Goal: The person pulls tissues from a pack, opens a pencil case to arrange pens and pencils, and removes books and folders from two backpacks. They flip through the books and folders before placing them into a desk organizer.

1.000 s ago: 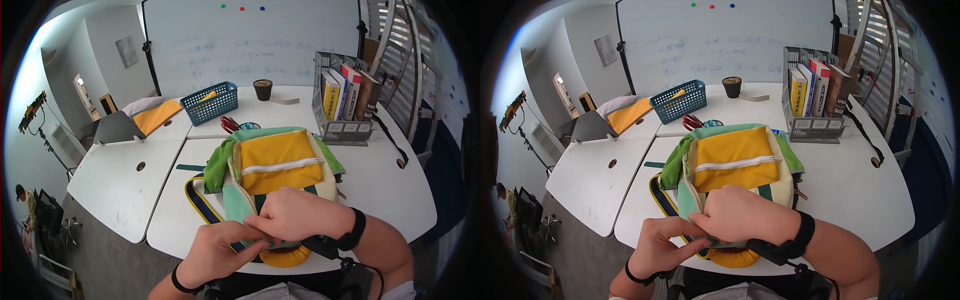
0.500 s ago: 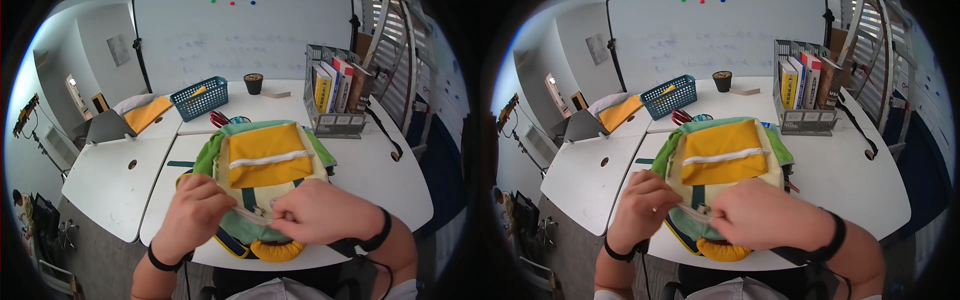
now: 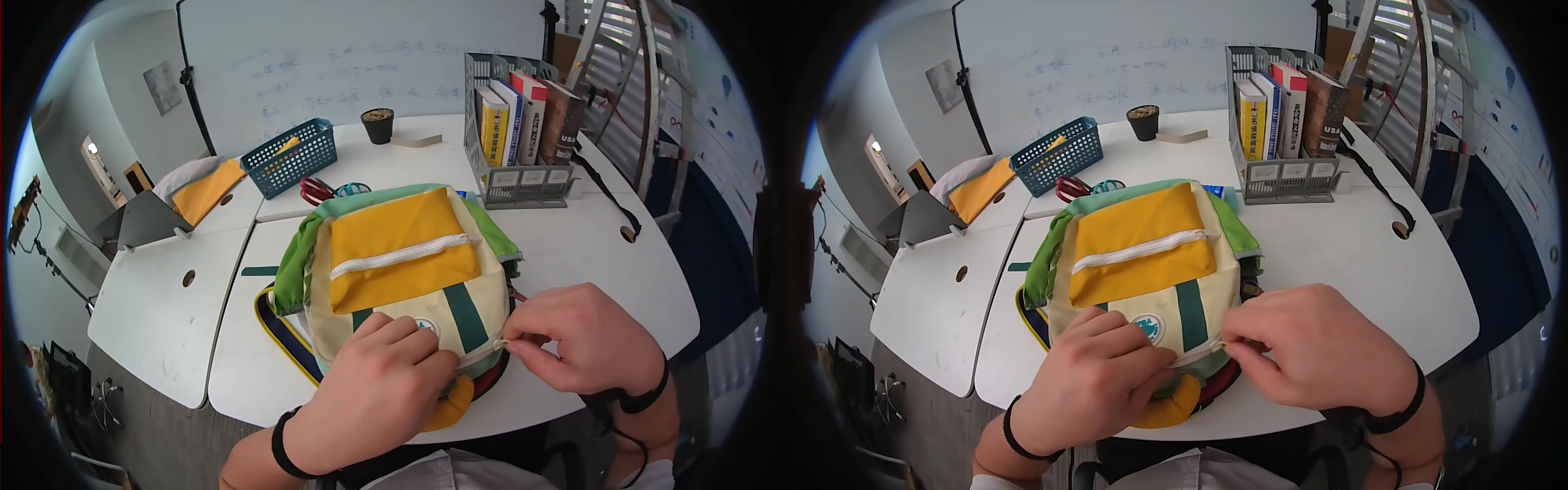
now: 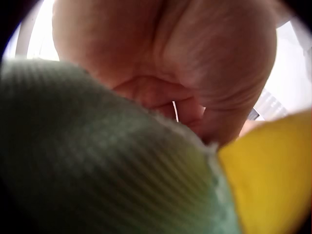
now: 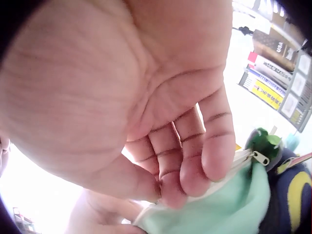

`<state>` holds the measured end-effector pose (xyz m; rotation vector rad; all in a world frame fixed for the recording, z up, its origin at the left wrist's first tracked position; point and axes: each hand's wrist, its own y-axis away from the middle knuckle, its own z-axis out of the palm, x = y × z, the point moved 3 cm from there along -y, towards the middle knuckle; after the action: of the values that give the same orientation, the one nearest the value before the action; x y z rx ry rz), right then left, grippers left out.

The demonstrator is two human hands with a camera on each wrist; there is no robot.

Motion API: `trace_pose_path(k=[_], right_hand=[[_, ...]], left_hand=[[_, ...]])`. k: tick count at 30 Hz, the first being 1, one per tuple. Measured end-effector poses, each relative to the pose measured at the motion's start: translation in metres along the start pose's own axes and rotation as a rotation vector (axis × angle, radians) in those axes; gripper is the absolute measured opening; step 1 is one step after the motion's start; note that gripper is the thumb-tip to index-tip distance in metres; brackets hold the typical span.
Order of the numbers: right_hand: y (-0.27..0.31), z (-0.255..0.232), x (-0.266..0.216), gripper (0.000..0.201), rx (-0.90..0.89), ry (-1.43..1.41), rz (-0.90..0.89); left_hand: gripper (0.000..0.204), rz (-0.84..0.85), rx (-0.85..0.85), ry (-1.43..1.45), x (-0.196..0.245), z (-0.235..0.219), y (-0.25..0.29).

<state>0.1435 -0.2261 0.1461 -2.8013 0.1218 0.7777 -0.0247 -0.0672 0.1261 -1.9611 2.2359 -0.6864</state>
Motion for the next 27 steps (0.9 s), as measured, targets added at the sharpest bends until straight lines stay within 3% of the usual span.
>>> trace_pose_path(k=[1, 6, 9, 11, 13, 14, 15, 16, 17, 18, 19, 21, 23, 25, 27], right_hand=[[0.003, -0.003, 0.007, 0.007, 0.016, 0.008, 0.055], [-0.004, -0.019, 0.07, 0.009, 0.128, -0.002, 0.228], [-0.02, -0.009, 0.098, 0.012, 0.171, -0.075, 0.136], [-0.019, -0.006, 0.108, 0.012, 0.073, -0.092, 0.202], [-0.011, -0.004, 0.135, 0.02, 0.315, -0.487, 0.191], [-0.006, -0.003, 0.154, 0.047, 0.322, -0.644, 0.337], [-0.009, 0.008, 0.16, 0.047, 0.318, -0.644, 0.331], [-0.008, 0.025, 0.169, 0.059, 0.308, -0.651, 0.476], [-0.006, 0.041, 0.175, 0.072, 0.296, -0.653, 0.621], [-0.01, 0.058, 0.171, 0.085, 0.219, -0.648, 0.647], [-0.01, 0.066, 0.167, 0.085, 0.208, -0.647, 0.64], [-0.016, 0.087, 0.159, 0.083, 0.052, -0.959, 0.663], [-0.009, 0.102, 0.169, 0.078, 0.024, -0.911, 0.645], [-0.004, 0.111, 0.172, 0.073, 0.064, -0.987, 0.607], [-0.003, 0.113, 0.15, 0.063, 0.109, -1.07, 0.581]], left_hand=[[0.026, 0.039, 0.066, 0.002, 0.0, -0.001, 0.0], [0.028, 0.138, 0.089, -0.026, 0.014, 0.0, 0.016], [0.025, 0.167, 0.123, -0.117, 0.018, 0.006, 0.023], [0.021, 0.085, 0.128, -0.003, 0.008, 0.005, 0.027], [0.025, 0.02, 0.304, 0.113, -0.013, -0.013, 0.052], [0.038, -0.119, 0.411, 0.133, -0.026, -0.019, 0.072], [0.037, -0.245, 0.571, 0.132, -0.035, -0.025, 0.079], [0.047, -0.459, 0.658, 0.191, -0.052, -0.022, 0.092], [0.059, -0.578, 0.649, 0.24, -0.072, -0.016, 0.099], [0.059, -0.583, 0.656, 0.239, -0.085, 0.001, 0.104], [0.065, -0.674, 0.572, 0.51, -0.103, 0.028, 0.113], [0.083, -0.83, 0.386, 1.049, -0.12, 0.065, 0.127], [0.092, -0.805, 0.178, 0.873, -0.087, 0.062, 0.106], [0.094, -0.83, 0.151, 1.033, -0.079, 0.054, 0.1], [0.094, -0.8, 0.172, 1.005, -0.086, 0.05, 0.114]])
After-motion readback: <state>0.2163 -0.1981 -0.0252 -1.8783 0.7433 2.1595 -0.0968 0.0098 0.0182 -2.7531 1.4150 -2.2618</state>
